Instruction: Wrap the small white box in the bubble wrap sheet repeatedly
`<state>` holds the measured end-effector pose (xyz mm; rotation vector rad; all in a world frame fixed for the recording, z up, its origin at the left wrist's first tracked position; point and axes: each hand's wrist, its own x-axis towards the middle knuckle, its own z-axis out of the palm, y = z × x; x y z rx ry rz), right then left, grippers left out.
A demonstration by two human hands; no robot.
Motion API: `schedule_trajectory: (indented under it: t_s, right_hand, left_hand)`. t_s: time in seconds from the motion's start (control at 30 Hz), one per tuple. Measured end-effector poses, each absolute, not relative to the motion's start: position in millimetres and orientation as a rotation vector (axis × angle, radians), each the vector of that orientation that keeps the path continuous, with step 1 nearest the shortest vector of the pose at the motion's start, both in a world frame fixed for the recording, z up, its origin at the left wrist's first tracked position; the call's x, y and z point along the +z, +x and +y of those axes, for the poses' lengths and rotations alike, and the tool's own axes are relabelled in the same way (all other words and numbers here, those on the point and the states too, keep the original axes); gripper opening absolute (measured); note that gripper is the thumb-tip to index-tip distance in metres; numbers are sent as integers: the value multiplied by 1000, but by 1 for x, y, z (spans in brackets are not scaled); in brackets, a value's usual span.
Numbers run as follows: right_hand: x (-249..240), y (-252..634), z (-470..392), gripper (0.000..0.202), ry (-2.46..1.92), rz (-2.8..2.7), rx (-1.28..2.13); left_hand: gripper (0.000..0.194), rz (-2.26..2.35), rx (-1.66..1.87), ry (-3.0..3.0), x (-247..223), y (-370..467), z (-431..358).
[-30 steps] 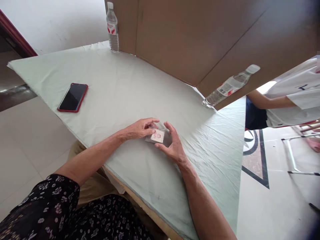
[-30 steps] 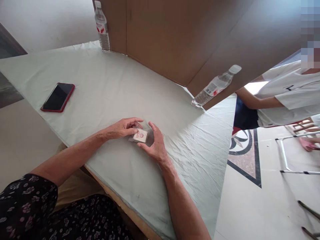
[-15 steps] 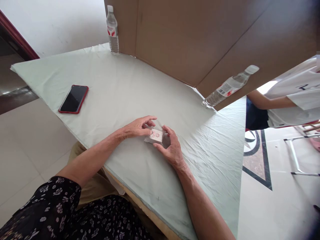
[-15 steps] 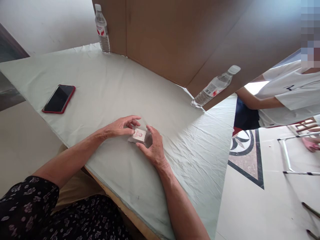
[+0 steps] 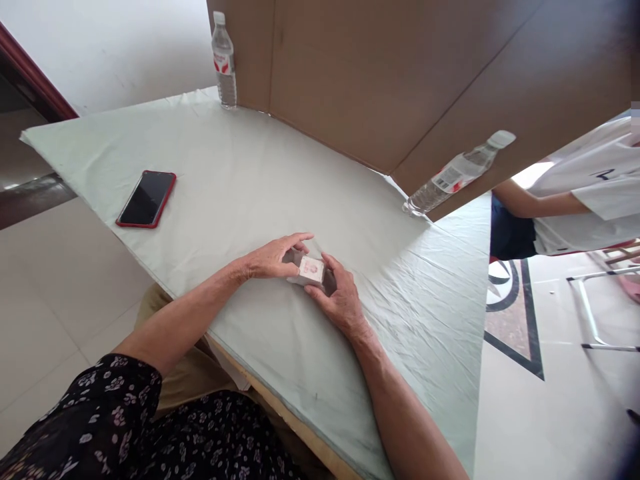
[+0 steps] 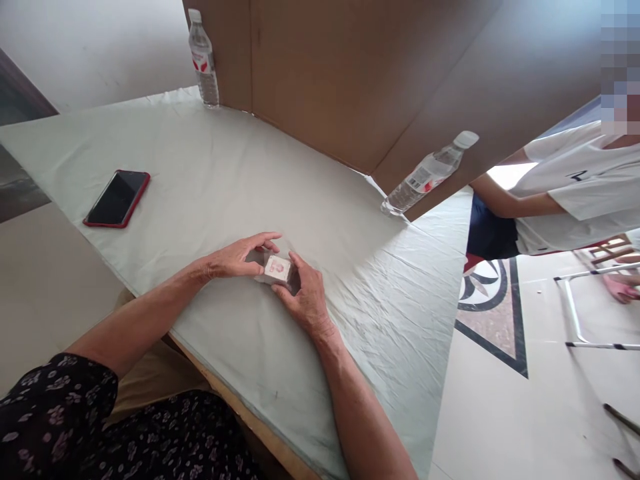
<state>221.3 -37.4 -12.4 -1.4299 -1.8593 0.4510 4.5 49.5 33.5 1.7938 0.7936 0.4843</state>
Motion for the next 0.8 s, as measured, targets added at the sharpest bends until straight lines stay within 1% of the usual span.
schedule_trajectory:
  t_s: [0.07,0.1,0.17,0.23,0.33,0.5,0.57,0.63,0.7,0.77,0.8]
  right_hand:
    - [-10,223,-38,74,-1403,-1784,549]
    - [-10,225,-38,72,-1387,-1707,616]
    - [-10,230,-36,60,-1384,-1485,738]
    - [-14,239,-31,50,-1410,-1269,785]
    - [-22,259,-19,45,-1459,-1077,675]
    - [-29,286,-10,45,-1564,-931,405]
    - [-26,285,-13,40,-1579,-1000,338]
    - [-21,277,-19,35,-1559,-1126,299]
    - [-15,266,-26,33,-1510,-1260,329]
    - [-10,254,-32,39,-1442,-1399,434]
    - [-8,248,-34,45,-1410,-1469,500]
  left_hand:
    - [83,823,565,1706,32,4,52]
    - [82,832,609,1658,31,4,54]
    - [78,855,662,1584,29,4,56]
    - [71,913,669,1549,28,6,58]
    - [62,1035,654,1527,29,9,58]
    - [61,1071,654,1523,33,11,54]
    - [65,996,613,1565,34,9,53]
    - [76,910,517,1647,36,5,52]
    - [85,819,409,1736,36,2,51]
    - [90,748,349,1805,35,0,51]
    - [91,727,345,1835,34,0,50]
